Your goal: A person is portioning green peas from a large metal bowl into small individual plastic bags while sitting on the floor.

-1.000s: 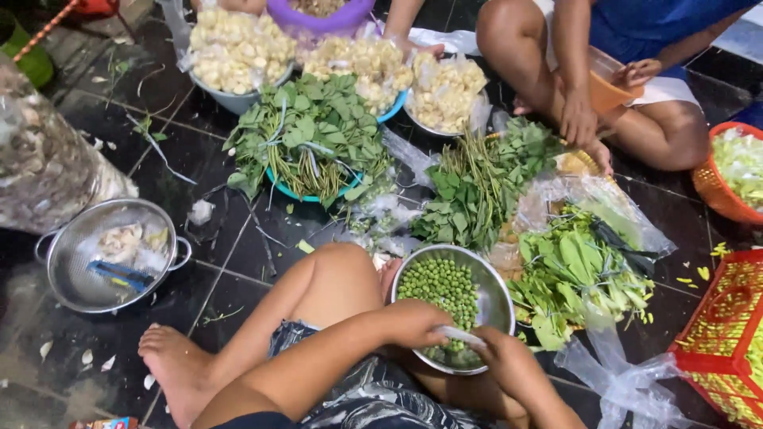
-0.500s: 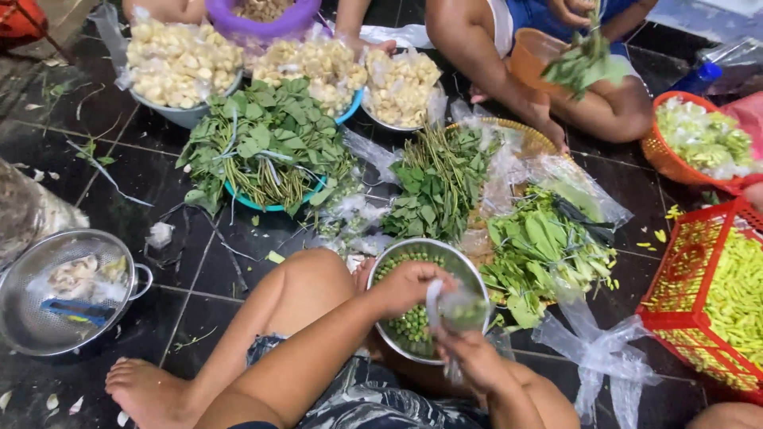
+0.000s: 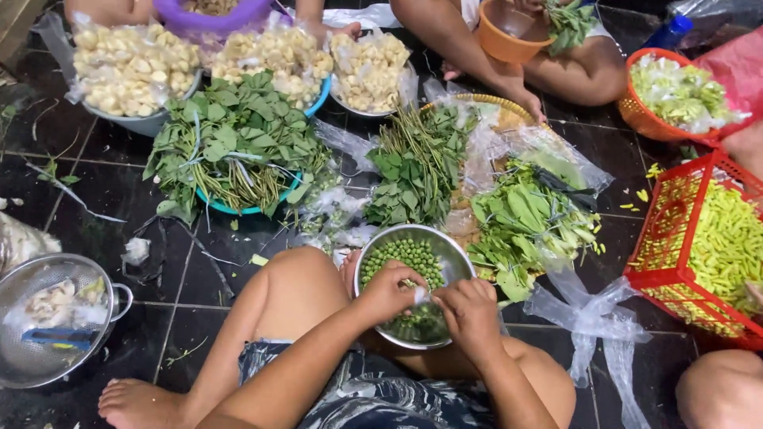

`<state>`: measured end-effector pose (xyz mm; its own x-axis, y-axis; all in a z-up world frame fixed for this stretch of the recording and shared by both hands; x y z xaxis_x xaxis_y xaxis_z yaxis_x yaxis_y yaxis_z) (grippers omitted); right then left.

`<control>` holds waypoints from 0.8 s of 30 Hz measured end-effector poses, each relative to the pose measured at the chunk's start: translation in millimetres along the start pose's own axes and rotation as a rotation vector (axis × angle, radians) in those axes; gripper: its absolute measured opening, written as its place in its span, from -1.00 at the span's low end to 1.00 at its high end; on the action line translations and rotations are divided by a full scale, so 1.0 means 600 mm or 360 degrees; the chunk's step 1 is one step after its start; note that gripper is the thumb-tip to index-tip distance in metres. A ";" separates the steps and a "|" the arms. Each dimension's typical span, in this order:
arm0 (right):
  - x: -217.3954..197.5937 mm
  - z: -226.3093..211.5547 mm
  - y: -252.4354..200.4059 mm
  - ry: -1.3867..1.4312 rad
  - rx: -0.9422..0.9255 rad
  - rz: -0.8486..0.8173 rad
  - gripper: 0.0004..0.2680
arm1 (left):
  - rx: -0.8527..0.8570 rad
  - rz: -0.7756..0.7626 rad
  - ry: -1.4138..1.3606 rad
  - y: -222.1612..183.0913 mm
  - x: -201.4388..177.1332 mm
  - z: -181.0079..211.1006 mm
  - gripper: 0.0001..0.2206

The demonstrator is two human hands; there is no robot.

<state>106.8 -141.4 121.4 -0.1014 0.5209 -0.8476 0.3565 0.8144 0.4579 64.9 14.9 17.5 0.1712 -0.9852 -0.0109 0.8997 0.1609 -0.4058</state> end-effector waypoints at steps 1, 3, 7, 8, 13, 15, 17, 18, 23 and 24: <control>0.003 -0.004 0.000 -0.0001 0.0010 0.0004 -0.90 | -0.0003 -0.0008 0.0007 -0.006 -0.005 0.001 -0.89; 0.004 -0.003 0.001 0.0074 0.0099 0.0091 -0.89 | -0.0343 -0.0255 -0.0004 -0.010 0.002 -0.014 -0.81; 0.010 -0.022 0.003 -0.0146 0.0150 0.0140 -0.77 | 0.0018 0.0025 0.0199 0.011 0.011 -0.048 -0.84; 0.019 -0.030 0.002 -0.0166 0.0160 0.0094 -0.79 | -0.0060 0.0176 0.0130 0.014 0.006 -0.056 -0.82; 0.060 -0.014 -0.015 -0.0016 0.0300 0.0095 -0.87 | -0.0163 0.0232 -0.0142 0.011 0.032 -0.062 -0.82; 0.081 0.011 -0.035 0.0132 0.0508 0.0132 -0.87 | -0.0320 0.0445 -0.0219 0.015 0.032 -0.100 -0.83; 0.101 0.037 -0.059 0.0149 0.0645 0.0162 -0.87 | -0.0286 0.0424 -0.0082 0.016 0.035 -0.100 -0.83; 0.108 0.055 -0.073 0.0161 0.0751 0.0198 -0.87 | -0.0225 0.0419 0.0039 0.020 0.039 -0.096 -0.82; 0.107 0.073 -0.080 0.0191 0.0944 0.0217 -0.91 | 0.0216 0.0317 0.0416 -0.001 0.023 -0.042 -0.85; 0.103 0.070 -0.075 0.0221 0.0944 0.0211 -0.90 | 0.0310 0.0201 0.0433 -0.003 0.019 -0.032 -0.88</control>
<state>123.5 -156.5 37.0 -0.1264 0.6687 -0.7327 0.8254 0.4807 0.2962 57.4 2.2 0.3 0.1963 -0.9325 -0.3033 0.9425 0.2648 -0.2040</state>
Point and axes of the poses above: each hand's wrist, its own y-axis towards the middle knuckle, its own x-axis out of the palm, z = x × y, the point moved 6 cm from there along y, towards the middle knuckle, and after that the axes turned 15 degrees about -x, right-handed, at the moved point
